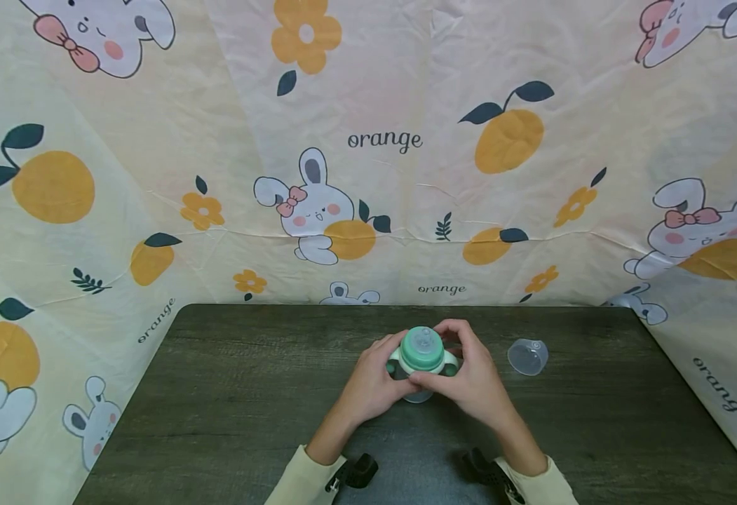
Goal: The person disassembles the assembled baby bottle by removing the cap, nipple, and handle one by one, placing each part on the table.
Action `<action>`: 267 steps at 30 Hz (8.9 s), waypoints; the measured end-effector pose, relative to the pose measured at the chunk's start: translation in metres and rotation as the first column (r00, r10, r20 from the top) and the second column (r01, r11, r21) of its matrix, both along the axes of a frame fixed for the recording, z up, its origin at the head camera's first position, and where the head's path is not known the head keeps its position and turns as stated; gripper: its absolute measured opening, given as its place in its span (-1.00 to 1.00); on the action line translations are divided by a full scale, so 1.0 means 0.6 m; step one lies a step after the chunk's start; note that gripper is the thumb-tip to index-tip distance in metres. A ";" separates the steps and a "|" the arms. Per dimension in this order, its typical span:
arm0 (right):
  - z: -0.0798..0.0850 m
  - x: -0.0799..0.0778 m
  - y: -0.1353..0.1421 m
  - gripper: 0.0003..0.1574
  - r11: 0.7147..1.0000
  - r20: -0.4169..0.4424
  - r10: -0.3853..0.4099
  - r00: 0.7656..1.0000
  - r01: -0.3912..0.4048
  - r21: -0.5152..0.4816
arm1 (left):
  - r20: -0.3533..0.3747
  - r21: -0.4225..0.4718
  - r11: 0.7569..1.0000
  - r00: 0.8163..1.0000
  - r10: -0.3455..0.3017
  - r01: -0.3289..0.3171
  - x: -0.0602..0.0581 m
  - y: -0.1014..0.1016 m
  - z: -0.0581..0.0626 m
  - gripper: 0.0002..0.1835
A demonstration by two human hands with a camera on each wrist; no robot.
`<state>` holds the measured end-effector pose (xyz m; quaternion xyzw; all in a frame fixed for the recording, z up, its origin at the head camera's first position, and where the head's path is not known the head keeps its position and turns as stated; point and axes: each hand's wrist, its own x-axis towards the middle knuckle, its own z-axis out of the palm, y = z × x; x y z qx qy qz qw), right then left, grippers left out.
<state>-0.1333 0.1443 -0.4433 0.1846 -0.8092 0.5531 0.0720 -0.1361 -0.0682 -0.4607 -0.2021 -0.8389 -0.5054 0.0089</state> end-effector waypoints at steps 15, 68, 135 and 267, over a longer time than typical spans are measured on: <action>-0.002 -0.003 0.009 -0.15 0.998 -0.068 0.062 0.996 -0.060 0.027 | 0.001 0.022 1.000 1.000 -0.003 0.003 -0.001 0.000 -0.002 -0.18; -0.003 -0.001 0.000 -0.11 0.999 -0.040 0.029 0.999 -0.028 0.028 | 0.007 -0.007 1.000 1.000 0.006 -0.006 -0.002 0.000 -0.002 -0.18; 0.002 0.004 -0.004 -0.22 0.999 -0.101 -0.031 0.994 0.032 0.007 | -0.003 0.004 1.000 1.000 0.005 -0.005 -0.001 0.000 -0.003 -0.16; 0.107 0.073 0.000 0.02 0.952 -0.311 -0.004 0.950 -0.091 -0.292 | 0.032 0.030 1.000 0.999 0.003 -0.004 -0.003 0.000 -0.003 -0.19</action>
